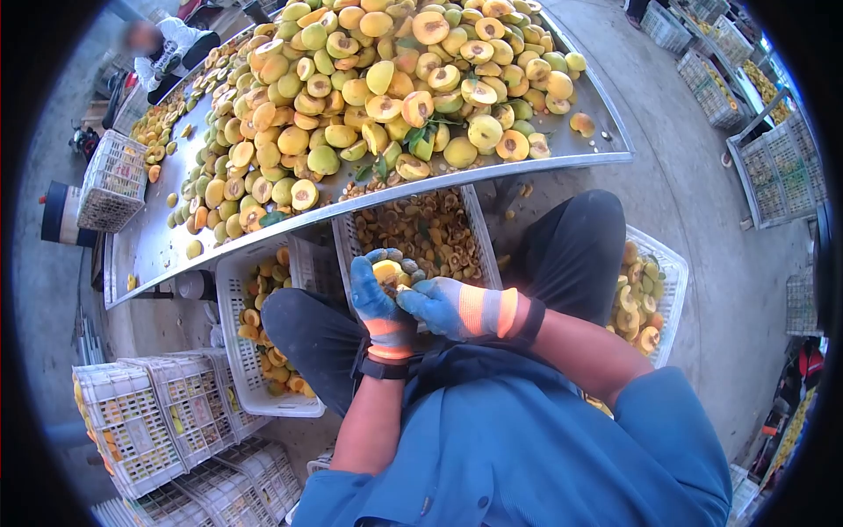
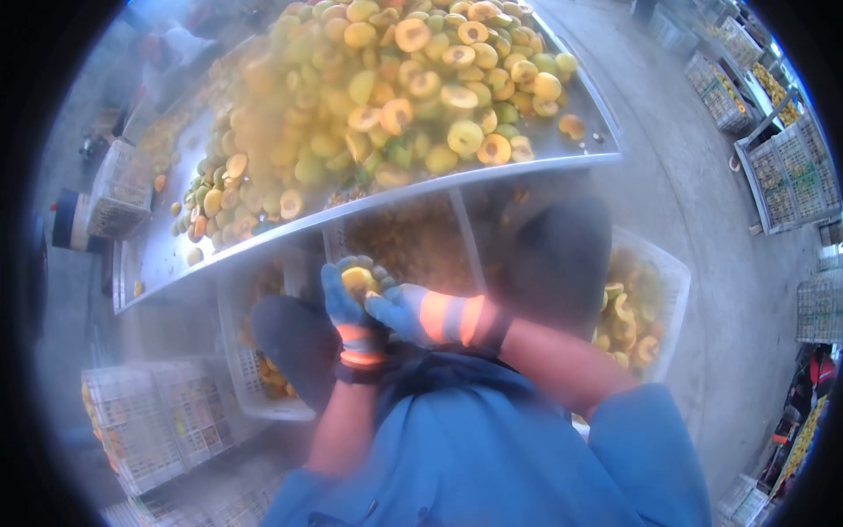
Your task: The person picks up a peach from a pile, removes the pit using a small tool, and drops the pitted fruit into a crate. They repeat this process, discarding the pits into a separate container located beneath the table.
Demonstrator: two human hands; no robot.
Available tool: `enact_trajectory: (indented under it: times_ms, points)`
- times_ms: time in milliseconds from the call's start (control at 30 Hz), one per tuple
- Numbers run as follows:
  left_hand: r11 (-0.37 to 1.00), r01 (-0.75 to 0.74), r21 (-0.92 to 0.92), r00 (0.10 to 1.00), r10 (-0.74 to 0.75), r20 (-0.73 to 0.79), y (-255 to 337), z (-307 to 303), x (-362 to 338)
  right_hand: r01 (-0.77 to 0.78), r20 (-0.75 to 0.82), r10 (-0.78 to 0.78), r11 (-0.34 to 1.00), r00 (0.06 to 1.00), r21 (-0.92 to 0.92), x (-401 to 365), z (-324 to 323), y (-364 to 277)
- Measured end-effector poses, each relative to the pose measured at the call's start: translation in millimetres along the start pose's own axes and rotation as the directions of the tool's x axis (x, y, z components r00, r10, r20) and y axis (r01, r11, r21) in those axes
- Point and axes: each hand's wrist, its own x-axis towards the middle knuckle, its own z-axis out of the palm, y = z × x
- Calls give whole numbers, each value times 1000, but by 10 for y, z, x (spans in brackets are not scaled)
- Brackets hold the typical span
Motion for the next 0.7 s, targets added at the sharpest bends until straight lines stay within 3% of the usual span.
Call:
enact_trajectory:
  times_ms: [33,100,133,167,200,300,367,467,500,600,667,700]
  points:
    - [1000,-17,14,1000,17,-21,-23,1,0,185,-56,-195,972,979,-145,23,62,200]
    - [998,-50,42,997,52,-64,-79,5,2,77,-49,-80,995,996,-64,6,39,-22]
    - [994,-77,79,996,80,-32,-102,-20,2,-224,53,219,962,974,154,-56,-47,-233]
    - [988,-107,114,994,107,2,-107,-40,12,-511,212,466,797,859,323,-82,-104,-430]
    - [980,-136,147,991,132,37,-111,-52,14,-523,236,468,778,852,347,-83,-113,-384]
    - [993,72,-92,996,-67,57,-41,-12,5,-528,264,459,769,849,361,-77,-127,-306]
    - [996,76,-54,994,-71,78,6,2,-24,-487,221,436,816,872,311,-116,-108,-341]
    - [998,54,-32,995,-51,91,-38,1,-44,-539,228,488,768,843,347,-112,-87,-268]
    - [999,40,-28,995,-38,93,-63,-12,-39,-561,274,490,723,828,403,-126,-103,-272]
    - [942,249,-225,952,-195,234,-162,-154,-1,-622,406,472,570,782,536,-209,-164,-276]
    - [934,264,-238,928,-179,326,-206,-193,4,-654,482,444,471,756,592,-232,-182,-233]
    - [930,275,-244,913,-173,371,-224,-204,-5,-647,463,453,500,762,576,-236,-182,-225]
